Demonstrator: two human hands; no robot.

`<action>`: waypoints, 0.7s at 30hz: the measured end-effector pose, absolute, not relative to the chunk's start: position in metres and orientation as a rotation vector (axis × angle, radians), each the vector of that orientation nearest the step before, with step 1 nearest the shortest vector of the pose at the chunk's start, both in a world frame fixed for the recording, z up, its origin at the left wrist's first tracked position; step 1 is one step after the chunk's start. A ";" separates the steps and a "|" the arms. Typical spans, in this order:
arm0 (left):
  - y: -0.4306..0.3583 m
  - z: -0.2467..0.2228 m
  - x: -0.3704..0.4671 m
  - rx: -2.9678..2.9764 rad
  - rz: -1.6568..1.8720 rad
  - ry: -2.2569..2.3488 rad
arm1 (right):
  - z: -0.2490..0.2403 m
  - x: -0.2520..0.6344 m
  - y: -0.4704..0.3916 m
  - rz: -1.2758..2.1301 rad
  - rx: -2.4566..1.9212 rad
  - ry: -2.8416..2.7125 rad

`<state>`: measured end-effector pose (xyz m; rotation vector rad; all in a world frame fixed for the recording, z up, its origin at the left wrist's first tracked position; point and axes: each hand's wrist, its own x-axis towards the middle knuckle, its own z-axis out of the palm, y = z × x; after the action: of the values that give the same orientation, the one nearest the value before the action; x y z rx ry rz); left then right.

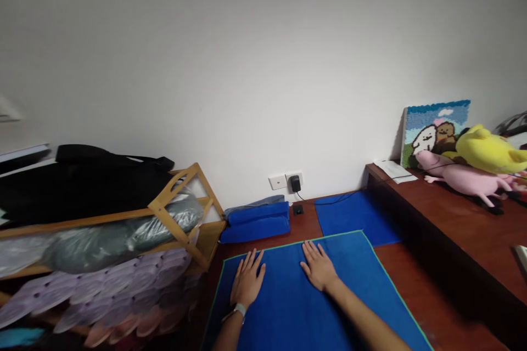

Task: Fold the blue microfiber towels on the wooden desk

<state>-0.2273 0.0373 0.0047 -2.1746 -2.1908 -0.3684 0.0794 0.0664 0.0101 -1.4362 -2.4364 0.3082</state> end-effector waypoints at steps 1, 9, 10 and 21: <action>0.037 0.005 -0.227 -2.179 -0.365 -2.192 | 0.010 0.093 0.070 0.312 -1.478 -2.437; 0.037 0.011 -0.224 -2.172 -0.369 -2.201 | 0.014 0.250 0.094 0.269 -1.914 -2.225; 0.037 0.011 -0.224 -2.169 -0.370 -2.200 | 0.016 0.263 0.096 0.261 -1.949 -2.199; 0.036 0.014 -0.223 -2.176 -0.377 -2.215 | 0.024 0.133 0.051 0.190 -1.470 -2.330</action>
<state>-0.2229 0.0361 0.0136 -2.1762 -2.2147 -0.3768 0.1327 0.0506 0.0235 -1.4698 -2.3302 0.1901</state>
